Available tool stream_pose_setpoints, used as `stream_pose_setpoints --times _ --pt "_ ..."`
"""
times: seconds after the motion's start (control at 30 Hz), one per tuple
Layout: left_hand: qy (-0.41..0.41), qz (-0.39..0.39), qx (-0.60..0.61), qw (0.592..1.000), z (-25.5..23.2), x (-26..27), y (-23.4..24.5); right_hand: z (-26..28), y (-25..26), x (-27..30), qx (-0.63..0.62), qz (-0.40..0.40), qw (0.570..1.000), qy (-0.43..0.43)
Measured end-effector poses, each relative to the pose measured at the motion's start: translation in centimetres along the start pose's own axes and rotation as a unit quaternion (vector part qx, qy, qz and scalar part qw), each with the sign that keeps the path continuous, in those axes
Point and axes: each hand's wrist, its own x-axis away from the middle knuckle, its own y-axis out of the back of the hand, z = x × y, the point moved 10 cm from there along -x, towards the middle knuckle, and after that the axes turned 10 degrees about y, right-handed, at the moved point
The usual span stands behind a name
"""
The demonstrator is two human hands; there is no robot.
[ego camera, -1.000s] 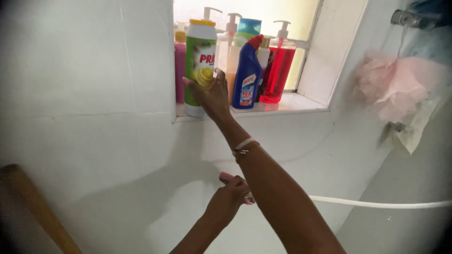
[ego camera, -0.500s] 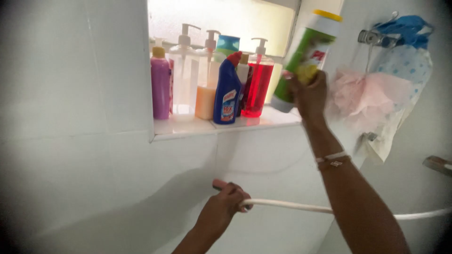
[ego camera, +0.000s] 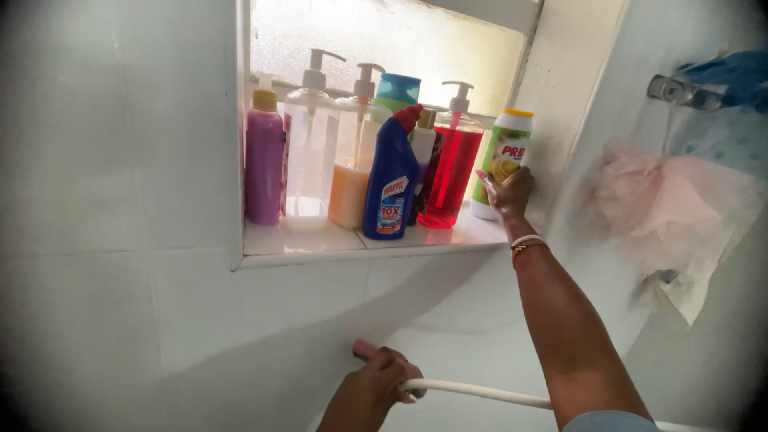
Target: The person is cleaning and organizing bottles on a bathroom shelf using a sponge and water hose.
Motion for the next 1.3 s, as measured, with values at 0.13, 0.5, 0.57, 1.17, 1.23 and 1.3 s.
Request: stream_pose_setpoints --times 0.13,0.5,0.57,1.17,1.23,1.3 --pt "0.079 0.024 -0.007 0.997 1.3 -1.2 -0.3 1.2 -0.1 0.5 0.056 0.063 0.996 0.012" --pt "0.03 0.032 0.062 0.997 -1.3 -0.1 0.5 19.7 12.7 1.5 0.025 0.068 0.991 0.113" --pt "0.032 0.028 0.066 0.997 -1.2 -0.2 0.7 26.5 15.1 3.2 -0.099 -0.002 0.977 0.187" --pt "0.085 0.089 0.059 0.991 0.2 0.3 -0.1 16.5 12.8 5.3 -0.366 0.126 0.918 -0.091" --pt "0.072 0.077 0.061 0.993 0.7 0.0 -0.1 11.1 17.7 3.1 -0.108 -0.01 0.994 0.013" --pt "0.099 0.085 0.047 0.99 1.3 -0.1 -0.6 6.3 16.5 3.2 -0.031 -0.008 0.999 -0.011"
